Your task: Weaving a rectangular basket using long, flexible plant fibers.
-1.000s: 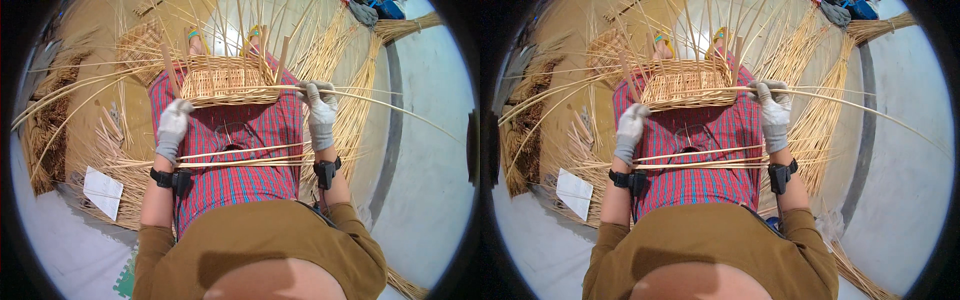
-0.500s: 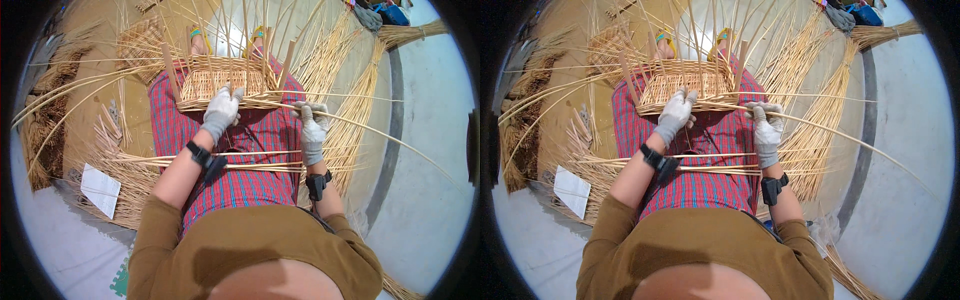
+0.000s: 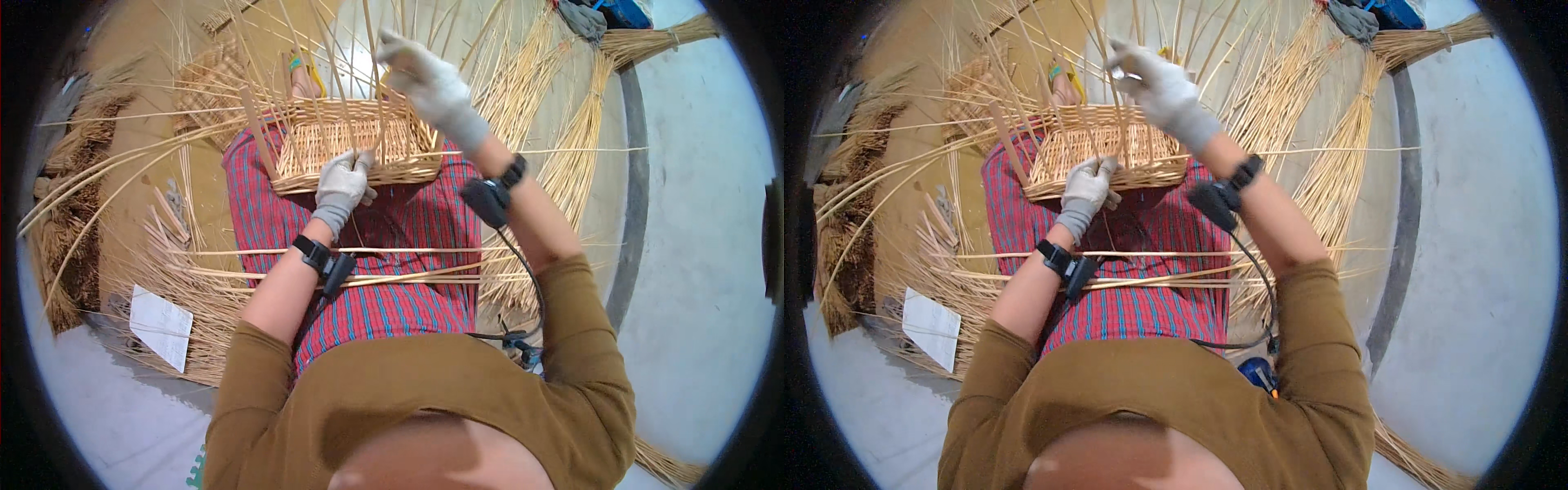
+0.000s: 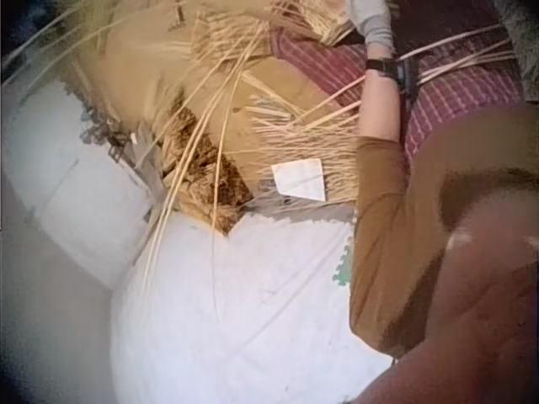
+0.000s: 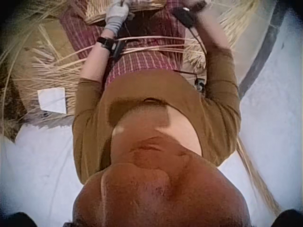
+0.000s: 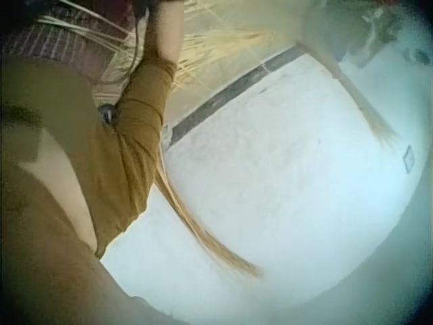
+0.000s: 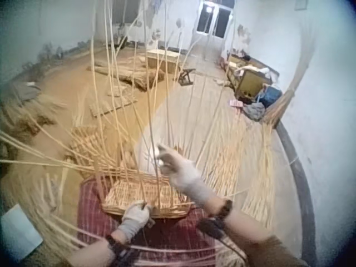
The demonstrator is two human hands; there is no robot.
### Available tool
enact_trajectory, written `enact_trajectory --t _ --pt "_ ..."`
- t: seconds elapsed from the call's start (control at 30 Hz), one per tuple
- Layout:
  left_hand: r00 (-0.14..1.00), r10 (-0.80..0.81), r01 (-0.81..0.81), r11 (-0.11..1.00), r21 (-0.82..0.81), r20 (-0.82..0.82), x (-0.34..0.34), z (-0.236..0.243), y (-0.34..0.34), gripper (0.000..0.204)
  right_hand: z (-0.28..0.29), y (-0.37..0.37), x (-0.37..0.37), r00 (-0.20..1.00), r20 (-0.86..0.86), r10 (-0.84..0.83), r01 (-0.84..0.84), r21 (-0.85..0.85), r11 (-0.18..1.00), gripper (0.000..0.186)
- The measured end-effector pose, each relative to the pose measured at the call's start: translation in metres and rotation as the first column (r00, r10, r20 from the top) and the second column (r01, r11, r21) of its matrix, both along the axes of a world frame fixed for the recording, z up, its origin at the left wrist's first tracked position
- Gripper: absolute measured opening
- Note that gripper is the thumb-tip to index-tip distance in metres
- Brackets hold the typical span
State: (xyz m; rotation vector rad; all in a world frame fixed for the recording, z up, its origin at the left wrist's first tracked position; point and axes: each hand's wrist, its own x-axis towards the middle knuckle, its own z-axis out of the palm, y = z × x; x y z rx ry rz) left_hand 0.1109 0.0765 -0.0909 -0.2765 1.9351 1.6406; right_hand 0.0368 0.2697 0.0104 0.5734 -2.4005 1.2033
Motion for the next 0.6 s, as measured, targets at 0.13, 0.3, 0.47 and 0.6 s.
enact_trajectory --t 0.13,0.3,0.47,0.6 --pt "0.996 0.015 -0.021 0.997 -0.068 -0.083 -0.015 -0.017 -0.001 0.038 -0.009 -0.071 -0.053 0.973 -0.130 -0.191 0.189 -0.025 0.982 0.043" --pt "0.992 -0.056 0.028 0.971 -0.238 -0.110 -0.016 -0.014 0.004 0.035 -0.032 -0.084 -0.014 0.887 -0.118 -0.447 0.290 -0.613 0.735 0.029" --pt "0.996 0.085 -0.088 0.994 0.072 0.041 -0.003 0.007 0.007 0.019 -0.077 -0.003 0.105 0.965 -0.086 0.249 -0.123 -0.983 0.134 0.051" --pt "1.000 0.010 -0.007 0.975 0.223 -0.009 -0.003 0.013 0.004 0.027 -0.085 -0.010 0.124 0.930 0.308 -0.199 0.353 -0.900 0.255 0.056"
